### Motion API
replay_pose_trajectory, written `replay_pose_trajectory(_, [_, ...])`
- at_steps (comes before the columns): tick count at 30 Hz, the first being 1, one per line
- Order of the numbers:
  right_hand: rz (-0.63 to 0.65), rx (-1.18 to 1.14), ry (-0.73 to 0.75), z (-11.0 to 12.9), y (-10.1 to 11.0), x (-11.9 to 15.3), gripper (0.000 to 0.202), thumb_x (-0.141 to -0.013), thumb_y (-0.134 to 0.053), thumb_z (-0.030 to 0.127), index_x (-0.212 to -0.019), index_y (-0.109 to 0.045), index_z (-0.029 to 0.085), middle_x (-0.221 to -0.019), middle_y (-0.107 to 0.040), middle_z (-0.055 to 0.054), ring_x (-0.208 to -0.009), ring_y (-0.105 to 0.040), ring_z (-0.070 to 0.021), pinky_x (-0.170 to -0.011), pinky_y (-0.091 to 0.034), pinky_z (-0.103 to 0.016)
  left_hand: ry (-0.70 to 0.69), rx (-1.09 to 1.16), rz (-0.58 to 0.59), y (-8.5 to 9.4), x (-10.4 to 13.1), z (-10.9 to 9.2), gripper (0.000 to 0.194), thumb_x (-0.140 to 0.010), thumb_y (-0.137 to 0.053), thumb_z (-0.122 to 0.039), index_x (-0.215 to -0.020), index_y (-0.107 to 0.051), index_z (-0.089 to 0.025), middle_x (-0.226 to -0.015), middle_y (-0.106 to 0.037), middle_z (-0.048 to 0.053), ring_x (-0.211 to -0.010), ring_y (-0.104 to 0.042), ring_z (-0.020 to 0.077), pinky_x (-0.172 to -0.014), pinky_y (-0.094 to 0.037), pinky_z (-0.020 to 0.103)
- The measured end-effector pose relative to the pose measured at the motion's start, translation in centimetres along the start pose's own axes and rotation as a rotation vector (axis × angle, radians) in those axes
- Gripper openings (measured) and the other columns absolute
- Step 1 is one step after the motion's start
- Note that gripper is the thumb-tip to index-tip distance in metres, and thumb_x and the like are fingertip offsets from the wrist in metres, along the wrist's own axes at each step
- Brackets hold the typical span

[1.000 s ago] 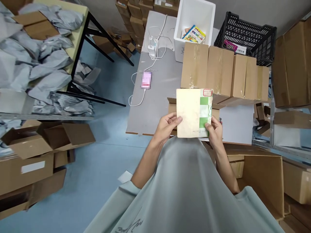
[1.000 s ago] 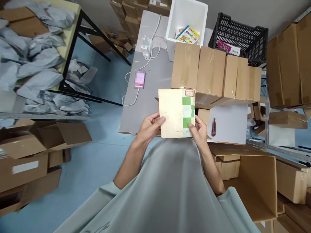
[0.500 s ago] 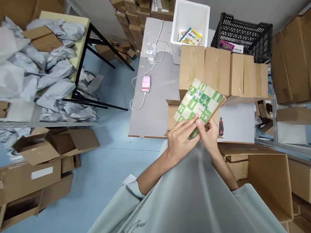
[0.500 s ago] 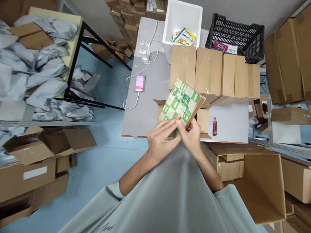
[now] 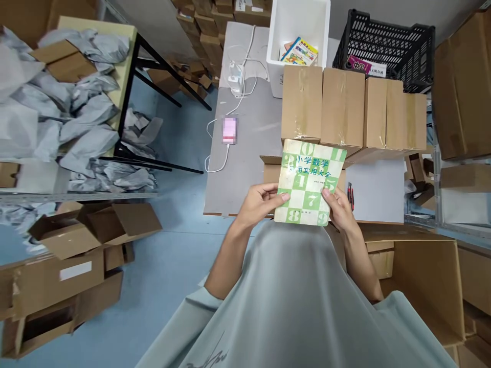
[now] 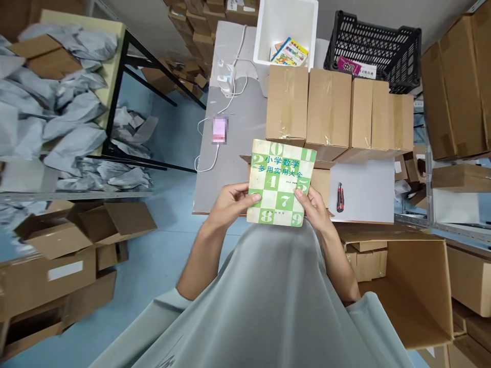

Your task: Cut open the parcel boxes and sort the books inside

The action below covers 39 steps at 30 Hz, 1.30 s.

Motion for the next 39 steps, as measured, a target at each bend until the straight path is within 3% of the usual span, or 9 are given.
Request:
replay_pose_trajectory(7, [-0.147,0.207,0.139,0.8,1.4,-1.0,0.063,-0.094,-0.081,0.078,-0.131,-0.083,0.027,-0.135,-0.086,-0.011,-0.129,-0.080,-0.0341,-0.108,-0.070,-0.051,-0.061,-0.034,-0.187,-0.3,0.0,0.3,0.050,-0.068,-0.104,-0.056,-0.092,-0.088,-0.016,-0.087,-0.085,0.008,-0.081,-0.080,0.0261,-0.072,-0.067,0.033])
replay_pose_trajectory(10, [-0.397,0.413,0.333,3.5,2.0,0.3,0.044,-0.104,-0.077,0.064,-0.128,-0.086,0.028,-0.140,-0.083,-0.013,-0.131,-0.078,-0.0306,-0.113,-0.067,-0.050,-0.217,-0.247,-0.355,-0.3,0.4,-0.6,0.037,-0.083,-0.094,-0.052,-0.081,-0.082,-0.018,-0.076,-0.076,0.002,-0.071,-0.069,0.0174,-0.064,-0.056,0.026])
replay_pose_trajectory(13, [-0.302,0.436,0.296,4.0,-0.5,1.0,0.042,-0.108,-0.073,0.059,-0.135,-0.084,0.030,-0.142,-0.082,-0.012,-0.125,-0.081,-0.0291,-0.106,-0.071,-0.047,-0.455,-0.518,-0.489,-1.6,1.3,-2.0,0.030,-0.096,-0.082,-0.036,-0.072,-0.075,-0.019,-0.068,-0.067,-0.001,-0.066,-0.062,0.0134,-0.063,-0.051,0.025])
replay_pose_trajectory(17, [-0.242,0.505,0.283,3.8,-4.1,1.6,0.062,-0.094,-0.088,0.063,-0.144,-0.077,0.028,-0.147,-0.078,-0.014,-0.122,-0.081,-0.0303,-0.097,-0.074,-0.045,-0.751,-0.678,-0.514,-4.5,2.5,-2.4,0.013,-0.103,-0.081,-0.031,-0.108,-0.088,-0.022,-0.104,-0.087,0.006,-0.092,-0.082,0.0209,-0.086,-0.067,0.031])
replay_pose_trajectory(21, [-0.372,0.530,0.249,3.5,-3.4,1.0,0.046,-0.094,-0.086,0.067,-0.114,-0.079,0.025,-0.103,-0.084,-0.006,-0.089,-0.079,-0.0243,-0.083,-0.070,-0.039,-0.884,-0.791,-0.434,-6.4,3.5,-1.5,0.033,-0.105,-0.080,-0.033,-0.137,-0.085,-0.026,-0.137,-0.085,0.010,-0.116,-0.086,0.0256,-0.103,-0.072,0.038])
replay_pose_trajectory(24, [-0.324,0.345,0.234,3.7,-1.4,-0.1,0.048,-0.097,-0.080,0.072,-0.104,-0.080,0.025,-0.094,-0.084,-0.005,-0.087,-0.078,-0.0239,-0.081,-0.068,-0.037,-0.782,-0.725,-0.321,-5.2,2.9,-1.3,0.036,-0.108,-0.077,-0.039,-0.142,-0.083,-0.027,-0.141,-0.083,0.011,-0.120,-0.084,0.0260,-0.105,-0.072,0.041])
replay_pose_trajectory(29, [-0.143,0.098,0.081,3.2,0.7,-0.5,0.049,-0.089,-0.091,0.070,-0.107,-0.084,0.025,-0.102,-0.089,-0.006,-0.086,-0.083,-0.0271,-0.075,-0.070,-0.039,-0.347,-0.369,-0.310,1.1,-0.2,-1.1,0.076,-0.090,-0.091,-0.070,-0.147,-0.079,-0.021,-0.148,-0.079,0.017,-0.128,-0.079,0.0340,-0.105,-0.070,0.048])
replay_pose_trajectory(33, [-0.115,0.042,0.036,1.9,1.5,-0.5,0.049,-0.089,-0.091,0.069,-0.108,-0.085,0.025,-0.107,-0.090,-0.007,-0.094,-0.086,-0.0303,-0.081,-0.072,-0.042,-0.024,-0.025,0.027,0.4,-1.7,0.6,0.070,-0.077,-0.096,-0.079,-0.107,-0.090,-0.016,-0.109,-0.089,0.015,-0.108,-0.084,0.0348,-0.100,-0.069,0.045])
replay_pose_trajectory(39, [-0.196,0.162,0.084,0.7,2.9,-1.9,0.061,-0.087,-0.090,0.074,-0.121,-0.084,0.023,-0.125,-0.089,-0.012,-0.121,-0.084,-0.0340,-0.107,-0.071,-0.051,-0.097,0.002,-0.132,-0.5,-1.0,0.2,0.058,-0.068,-0.105,-0.070,-0.083,-0.088,-0.017,-0.086,-0.085,0.007,-0.088,-0.081,0.0268,-0.085,-0.069,0.037])
Point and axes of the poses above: each hand's wrist, its own x-axis away from the middle knuckle, its own y-axis out of the back of the hand, z = x × y, the point moved 7 cm from there along -x, towards the middle knuckle
